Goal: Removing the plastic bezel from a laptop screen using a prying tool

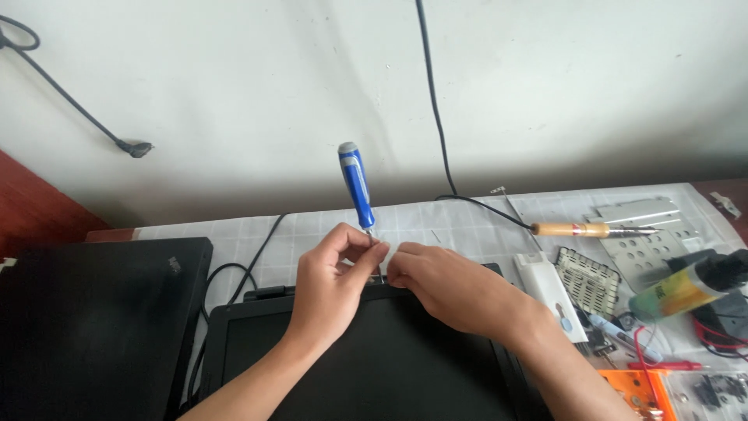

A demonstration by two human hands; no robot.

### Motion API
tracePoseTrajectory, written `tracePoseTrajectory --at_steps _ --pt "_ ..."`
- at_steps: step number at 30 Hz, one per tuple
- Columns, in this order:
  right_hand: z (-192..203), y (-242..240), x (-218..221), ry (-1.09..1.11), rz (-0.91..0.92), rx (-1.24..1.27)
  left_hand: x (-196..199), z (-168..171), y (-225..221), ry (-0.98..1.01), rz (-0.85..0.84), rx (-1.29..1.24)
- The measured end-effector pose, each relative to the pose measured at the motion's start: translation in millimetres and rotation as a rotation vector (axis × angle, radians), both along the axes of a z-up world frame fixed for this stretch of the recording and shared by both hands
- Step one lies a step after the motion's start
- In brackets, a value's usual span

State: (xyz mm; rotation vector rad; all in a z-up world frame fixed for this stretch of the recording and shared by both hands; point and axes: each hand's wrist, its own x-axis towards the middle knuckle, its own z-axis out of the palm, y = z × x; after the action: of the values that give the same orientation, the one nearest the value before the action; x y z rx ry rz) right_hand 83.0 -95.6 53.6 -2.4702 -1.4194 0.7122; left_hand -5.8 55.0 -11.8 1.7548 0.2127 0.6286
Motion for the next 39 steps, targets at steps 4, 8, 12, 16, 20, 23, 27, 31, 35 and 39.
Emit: tracePoseTrajectory --at_steps 4,8,12,16,20,23,27,31,35,39 --pt "7 -2 -1 0.026 -0.050 0.057 -1 2 -2 0.020 -0.004 -0.010" --pt "-2 -11 13 0.207 -0.151 0.178 -5 1 -5 0.034 -0.072 -0.037" --pt "7 -15 16 0.250 -0.156 0.233 -4 2 -6 0.016 -0.096 -0.018" --pt "11 -14 16 0.169 -0.240 0.389 -5 3 -8 -0.034 -0.128 0.111" --pt "21 -11 8 0.320 -0.268 0.637 -3 2 -9 -0.056 -0.148 0.151" --pt "19 -11 6 0.492 -0.253 0.824 -1 -3 -8 -0.086 -0.143 0.168" --pt "16 -9 3 0.465 -0.293 0.816 -1 -4 -9 -0.063 -0.122 0.184" --pt "9 -7 4 0.324 -0.264 0.875 -3 0 -10 -0.080 -0.166 0.223" --pt "12 -15 16 0.288 -0.245 0.829 -5 4 -8 -0.049 -0.278 0.102" --pt "24 -16 10 0.379 -0.326 0.734 -5 4 -9 -0.084 -0.226 0.150"
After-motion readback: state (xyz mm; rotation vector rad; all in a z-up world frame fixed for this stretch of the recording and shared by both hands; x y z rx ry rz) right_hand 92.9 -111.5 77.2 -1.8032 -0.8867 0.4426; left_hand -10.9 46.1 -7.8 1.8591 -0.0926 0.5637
